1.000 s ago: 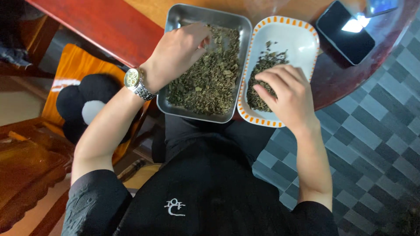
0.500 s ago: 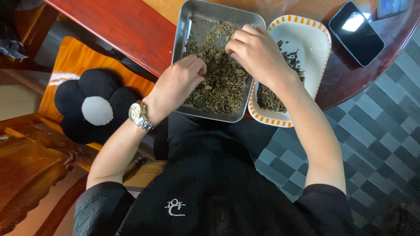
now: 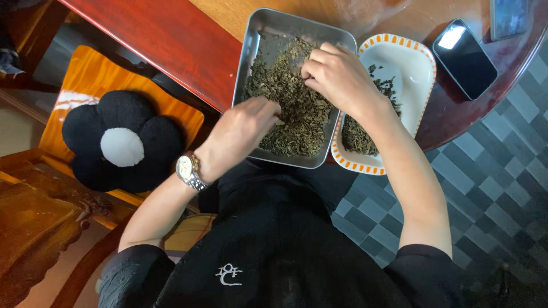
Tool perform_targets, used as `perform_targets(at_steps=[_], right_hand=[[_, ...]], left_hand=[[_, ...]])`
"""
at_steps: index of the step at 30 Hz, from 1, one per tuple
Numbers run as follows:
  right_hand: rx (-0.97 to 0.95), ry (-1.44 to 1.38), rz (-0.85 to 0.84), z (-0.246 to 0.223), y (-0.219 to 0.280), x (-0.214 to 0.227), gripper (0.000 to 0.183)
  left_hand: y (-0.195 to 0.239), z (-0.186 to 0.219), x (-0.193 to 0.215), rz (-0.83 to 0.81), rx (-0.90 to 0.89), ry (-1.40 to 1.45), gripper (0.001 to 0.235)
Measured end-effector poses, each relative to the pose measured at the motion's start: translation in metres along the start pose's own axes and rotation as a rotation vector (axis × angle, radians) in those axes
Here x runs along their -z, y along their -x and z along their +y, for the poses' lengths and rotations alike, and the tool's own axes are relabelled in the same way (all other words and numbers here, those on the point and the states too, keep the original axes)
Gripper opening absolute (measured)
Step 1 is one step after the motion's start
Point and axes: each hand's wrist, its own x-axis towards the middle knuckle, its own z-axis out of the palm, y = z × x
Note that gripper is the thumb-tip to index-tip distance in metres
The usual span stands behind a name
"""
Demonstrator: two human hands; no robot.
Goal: The person sits cross-legged and uses both hands to sort dried green herbs from a rectangular metal tray into a smaller white bowl with an orange patterned rim. The hands repeatedly scoop and transfer the herbs between the two containers.
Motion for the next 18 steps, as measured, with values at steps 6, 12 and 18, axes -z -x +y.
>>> perform_targets(at_steps=[6, 12, 18], right_hand=[[0.053, -0.011, 0.104, 0.009, 0.003, -0.001, 0.013], [0.047, -0.254, 0.172, 0.010, 0.007, 0.005, 0.012], [0.006, -0.386, 0.133, 0.008, 0.012, 0.019, 0.007]], left_hand=[[0.013, 0.009, -0.007, -0.038, -0.027, -0.067, 0.011], [0.016, 0.012, -0.009, -0.043, -0.017, -0.026, 0.010], [0.015, 0.014, -0.013, -0.053, -0.004, -0.031, 0.011]])
